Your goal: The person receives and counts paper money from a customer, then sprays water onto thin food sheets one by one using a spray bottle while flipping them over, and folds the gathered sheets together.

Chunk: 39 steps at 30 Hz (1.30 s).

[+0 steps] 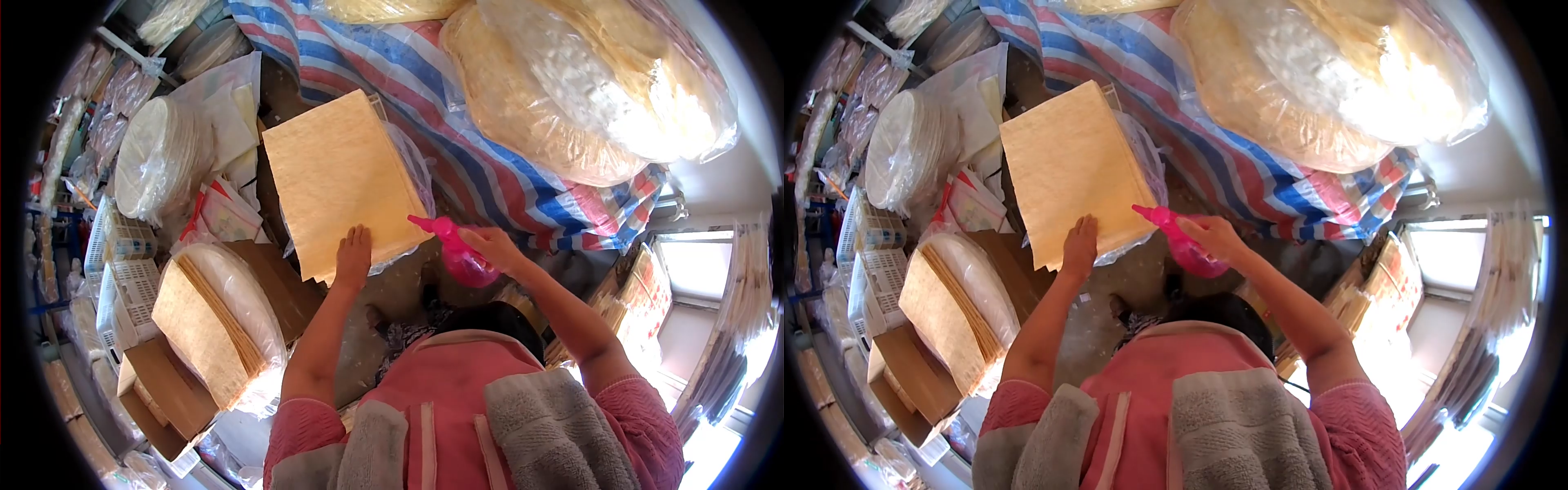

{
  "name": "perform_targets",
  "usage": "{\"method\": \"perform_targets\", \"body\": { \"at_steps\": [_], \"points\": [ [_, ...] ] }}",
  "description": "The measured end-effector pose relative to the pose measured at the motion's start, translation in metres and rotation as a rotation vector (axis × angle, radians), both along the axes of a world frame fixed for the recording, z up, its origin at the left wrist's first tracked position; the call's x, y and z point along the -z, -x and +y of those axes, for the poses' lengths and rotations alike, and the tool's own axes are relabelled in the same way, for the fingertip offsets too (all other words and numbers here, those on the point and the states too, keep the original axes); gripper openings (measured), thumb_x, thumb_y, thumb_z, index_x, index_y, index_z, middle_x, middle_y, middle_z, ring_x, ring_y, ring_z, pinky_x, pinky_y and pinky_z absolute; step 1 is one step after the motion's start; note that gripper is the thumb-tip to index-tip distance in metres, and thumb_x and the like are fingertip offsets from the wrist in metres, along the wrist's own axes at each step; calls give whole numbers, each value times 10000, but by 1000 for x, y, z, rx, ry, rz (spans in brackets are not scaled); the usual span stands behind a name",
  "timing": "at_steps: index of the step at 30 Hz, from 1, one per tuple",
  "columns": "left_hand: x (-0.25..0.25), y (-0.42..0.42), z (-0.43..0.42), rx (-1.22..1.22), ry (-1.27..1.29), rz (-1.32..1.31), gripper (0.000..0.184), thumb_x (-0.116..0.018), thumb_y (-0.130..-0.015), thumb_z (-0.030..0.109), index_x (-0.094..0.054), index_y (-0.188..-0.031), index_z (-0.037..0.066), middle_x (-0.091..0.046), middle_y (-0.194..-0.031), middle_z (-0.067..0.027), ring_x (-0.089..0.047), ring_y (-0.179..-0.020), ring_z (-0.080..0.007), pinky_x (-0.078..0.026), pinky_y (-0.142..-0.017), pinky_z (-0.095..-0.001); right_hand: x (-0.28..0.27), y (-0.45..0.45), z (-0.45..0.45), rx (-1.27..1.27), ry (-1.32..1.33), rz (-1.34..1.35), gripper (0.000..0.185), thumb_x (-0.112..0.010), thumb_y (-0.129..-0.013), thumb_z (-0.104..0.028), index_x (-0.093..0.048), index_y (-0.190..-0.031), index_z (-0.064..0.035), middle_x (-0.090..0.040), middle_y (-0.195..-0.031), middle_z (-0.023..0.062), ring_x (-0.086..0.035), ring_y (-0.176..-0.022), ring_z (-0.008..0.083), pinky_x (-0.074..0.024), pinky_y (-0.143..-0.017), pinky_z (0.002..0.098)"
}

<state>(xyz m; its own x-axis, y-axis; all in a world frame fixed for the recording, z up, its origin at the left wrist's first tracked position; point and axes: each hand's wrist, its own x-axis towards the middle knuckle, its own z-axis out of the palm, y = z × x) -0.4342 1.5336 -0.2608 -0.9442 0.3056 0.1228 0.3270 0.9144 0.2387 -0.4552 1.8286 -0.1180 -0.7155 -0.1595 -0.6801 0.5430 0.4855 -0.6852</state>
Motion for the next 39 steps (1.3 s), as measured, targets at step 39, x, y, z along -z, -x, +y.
{"method": "perform_targets", "body": {
  "at_steps": [39],
  "points": [
    [-255, -195, -247, -787, -1369, 727, 214, -613, -830, 102, -583, -1012, -7, -622, -931, -54, -568, -800, -100, -460, -714, -230, -164, -76, -182, -31, 776, 196, 402, -417, -911, -355, -528, -720, -19, -463, -496, 46, -404, -384, 118, -309, -365, 238]
  ]
}}
